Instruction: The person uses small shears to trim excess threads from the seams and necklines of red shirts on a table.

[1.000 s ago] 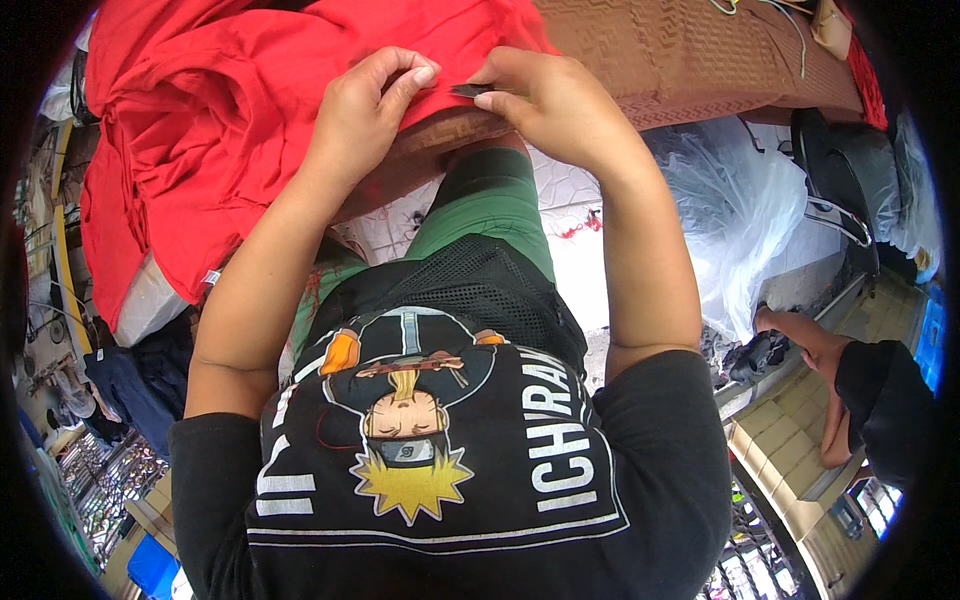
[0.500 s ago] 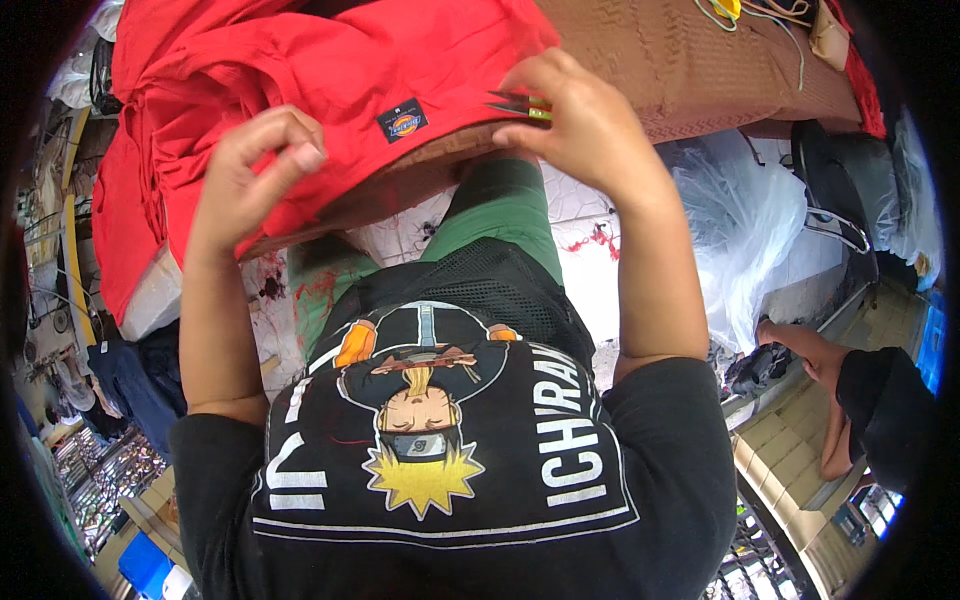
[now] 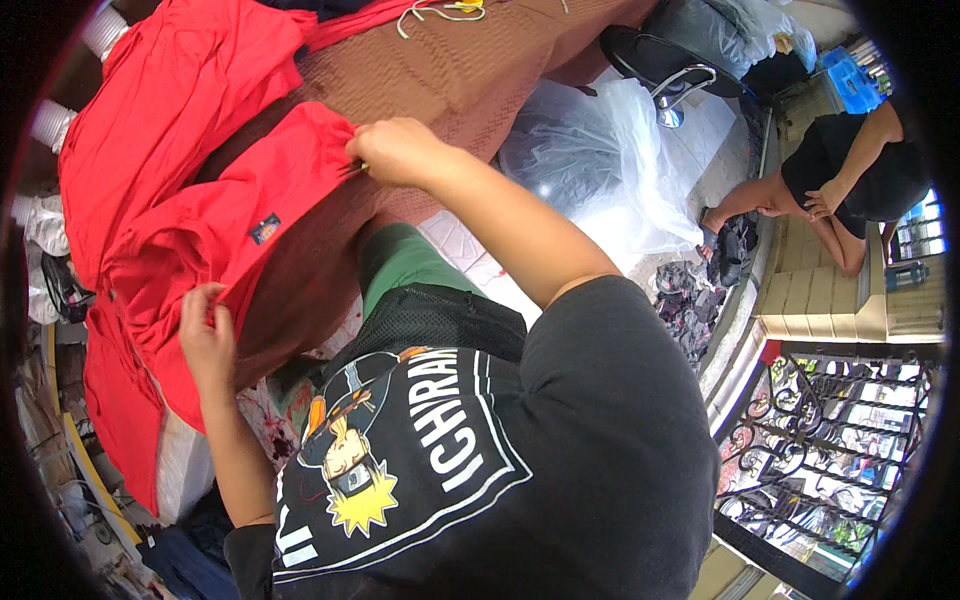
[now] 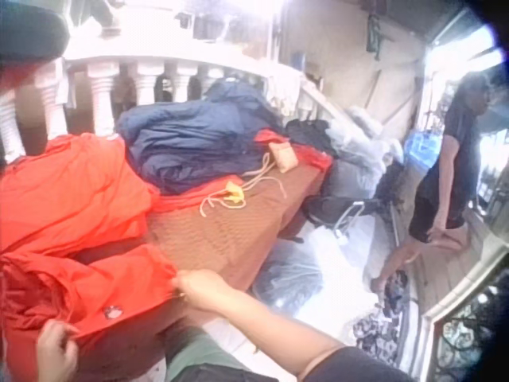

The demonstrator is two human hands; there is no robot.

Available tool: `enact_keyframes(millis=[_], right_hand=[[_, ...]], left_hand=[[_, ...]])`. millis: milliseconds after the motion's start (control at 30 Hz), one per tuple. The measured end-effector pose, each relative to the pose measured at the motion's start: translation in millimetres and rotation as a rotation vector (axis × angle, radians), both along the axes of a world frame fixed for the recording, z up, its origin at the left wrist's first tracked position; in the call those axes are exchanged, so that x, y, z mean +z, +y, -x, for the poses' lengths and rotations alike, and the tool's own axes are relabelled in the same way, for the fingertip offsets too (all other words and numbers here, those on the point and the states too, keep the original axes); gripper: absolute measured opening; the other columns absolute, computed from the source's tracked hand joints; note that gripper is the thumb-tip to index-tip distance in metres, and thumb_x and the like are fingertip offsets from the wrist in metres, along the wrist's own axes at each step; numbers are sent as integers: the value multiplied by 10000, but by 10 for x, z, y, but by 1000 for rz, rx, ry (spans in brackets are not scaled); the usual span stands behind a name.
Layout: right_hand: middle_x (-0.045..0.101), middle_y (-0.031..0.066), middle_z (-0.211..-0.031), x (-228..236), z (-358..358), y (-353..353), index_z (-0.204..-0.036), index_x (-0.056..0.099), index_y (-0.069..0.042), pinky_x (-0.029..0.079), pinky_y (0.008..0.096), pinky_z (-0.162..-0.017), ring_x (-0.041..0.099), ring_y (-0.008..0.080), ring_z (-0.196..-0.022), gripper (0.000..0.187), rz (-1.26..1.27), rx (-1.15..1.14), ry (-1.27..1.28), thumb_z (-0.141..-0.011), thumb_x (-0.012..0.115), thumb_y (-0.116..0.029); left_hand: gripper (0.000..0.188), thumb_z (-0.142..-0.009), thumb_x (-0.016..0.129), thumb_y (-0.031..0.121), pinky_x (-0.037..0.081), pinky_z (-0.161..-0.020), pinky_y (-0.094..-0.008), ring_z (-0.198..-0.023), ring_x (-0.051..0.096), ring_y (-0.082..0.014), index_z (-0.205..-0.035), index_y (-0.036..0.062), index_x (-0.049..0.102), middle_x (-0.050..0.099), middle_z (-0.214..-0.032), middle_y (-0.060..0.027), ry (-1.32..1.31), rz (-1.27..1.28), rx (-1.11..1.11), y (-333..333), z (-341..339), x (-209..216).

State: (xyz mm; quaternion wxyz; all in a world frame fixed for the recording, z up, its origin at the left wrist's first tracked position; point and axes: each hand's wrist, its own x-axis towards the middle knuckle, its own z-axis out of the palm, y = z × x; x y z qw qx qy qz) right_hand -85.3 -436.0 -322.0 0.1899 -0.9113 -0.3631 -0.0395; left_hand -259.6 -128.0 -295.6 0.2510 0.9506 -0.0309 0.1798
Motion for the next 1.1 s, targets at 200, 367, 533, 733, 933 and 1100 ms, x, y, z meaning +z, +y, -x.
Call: enact_keyframes(millis=[200, 367, 533, 733, 933, 1100], right_hand=[[708, 54, -912, 612, -45, -5, -1090, 672, -92, 527, 285, -593, 641, 116, -740, 271, -512, 61, 458, -842, 567, -58], [637, -9, -759, 441, -489, 160, -926, 696, -23, 458, 250, -635, 558, 63, -712, 283, -528, 40, 401, -849, 720, -294], [691, 147, -924, -41, -655, 581, -1011, 682, -40, 505, 356, -780, 659, 267, -873, 410, -177, -151, 144, -765, 780, -353], [652, 123, -1071, 393, -271, 767, -1181, 591, -46, 497, 331, -819, 630, 247, -961, 383, -474, -98, 67, -870, 681, -250], [677, 139, -980, 181, 329, 1590, -1078, 603, -25, 508, 335, -797, 662, 233, -911, 245, -648, 261, 503, -857, 666, -113], [691, 155, -929, -206, 241, 1684, -1012, 619, -5, 514, 348, -787, 675, 275, -887, 183, -579, 190, 584, -848, 659, -76]], left_hand=[[144, -960, 496, 10, 418, -917, -257, -988, 567, -141, -1050, -17, 605, 622, -1005, -56, -268, 404, 49, 333, 210, 505], [192, -926, 629, 189, 475, -782, -254, -853, 617, -112, -978, 6, 656, 680, -894, -83, -84, 286, 165, 518, -79, 438], [216, -919, 646, 214, 478, -791, -266, -850, 617, -133, -988, 9, 657, 675, -920, -82, 78, 246, 285, 827, -239, -376], [119, -839, 691, 123, 508, -757, -315, -850, 658, -221, -918, 34, 686, 672, -921, -91, -153, 220, 253, 434, -288, 181], [204, -778, 720, 115, 520, -784, -363, -902, 631, -266, -973, 58, 696, 655, -983, -82, -71, -47, 92, 150, -421, -283], [247, -769, 736, 107, 526, -765, -348, -912, 637, -258, -1010, 72, 701, 655, -1013, -79, -124, 15, 167, 164, -443, -525]])
